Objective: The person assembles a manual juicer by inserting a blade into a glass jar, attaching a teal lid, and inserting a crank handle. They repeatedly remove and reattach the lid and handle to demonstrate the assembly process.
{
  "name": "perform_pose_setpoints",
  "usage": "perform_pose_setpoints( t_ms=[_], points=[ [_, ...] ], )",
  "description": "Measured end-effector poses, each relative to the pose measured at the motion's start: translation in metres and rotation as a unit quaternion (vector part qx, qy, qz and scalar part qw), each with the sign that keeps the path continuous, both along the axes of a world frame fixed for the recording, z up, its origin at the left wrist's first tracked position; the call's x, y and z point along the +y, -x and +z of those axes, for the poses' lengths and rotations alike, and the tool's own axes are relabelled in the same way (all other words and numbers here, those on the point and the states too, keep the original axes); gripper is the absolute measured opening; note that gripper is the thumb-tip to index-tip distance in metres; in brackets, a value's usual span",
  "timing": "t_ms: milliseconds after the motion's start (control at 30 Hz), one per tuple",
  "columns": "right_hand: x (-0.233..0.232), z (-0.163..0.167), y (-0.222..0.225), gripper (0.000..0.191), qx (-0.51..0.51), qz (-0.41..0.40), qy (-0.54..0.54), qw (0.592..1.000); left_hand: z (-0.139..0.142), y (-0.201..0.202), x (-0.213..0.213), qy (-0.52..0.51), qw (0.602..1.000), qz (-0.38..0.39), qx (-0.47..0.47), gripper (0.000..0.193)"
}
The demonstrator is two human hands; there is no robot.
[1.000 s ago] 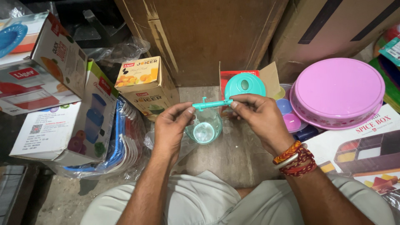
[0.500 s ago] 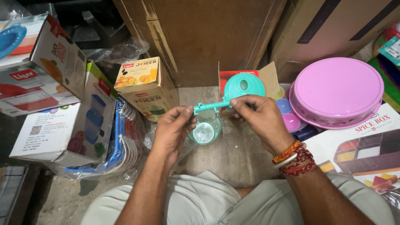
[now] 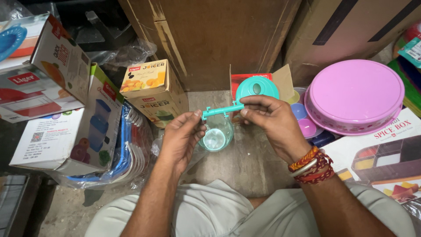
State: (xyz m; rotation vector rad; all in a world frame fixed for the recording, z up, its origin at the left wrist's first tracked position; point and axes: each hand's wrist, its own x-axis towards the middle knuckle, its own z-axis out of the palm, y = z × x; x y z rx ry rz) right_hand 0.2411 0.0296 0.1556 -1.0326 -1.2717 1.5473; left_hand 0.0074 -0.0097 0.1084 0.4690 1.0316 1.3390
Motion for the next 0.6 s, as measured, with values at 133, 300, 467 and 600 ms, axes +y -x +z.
perform_pose_setpoints(
  t_ms=[133,300,467,600],
  points=[
    [0.0006,-0.0027,0.0,0.026,-0.016,-0.005,-0.011,1.0,-0.0065,-0.0011,0.0014,-0.016,0.999,-0.005,0.034,0.019],
    [0.0029,-0.0075,0.0011,0.025,-0.031,-0.015,-0.01,0.999,-0.0102,-0.0013,0.0019,-0.032,0.999,-0.016,0.029,0.021],
    [0.0023,-0.0044,0.0022,0.026,-0.048,-0.034,0.004,0.998,-0.0088,-0.0006,0.0013,-0.051,0.998,-0.034,-0.005,0.016],
    [0.0017,0.0002,0.0021,0.025,-0.035,-0.032,0.009,0.999,-0.0066,-0.0006,0.0003,-0.056,0.998,-0.039,-0.014,0.015]
  ],
)
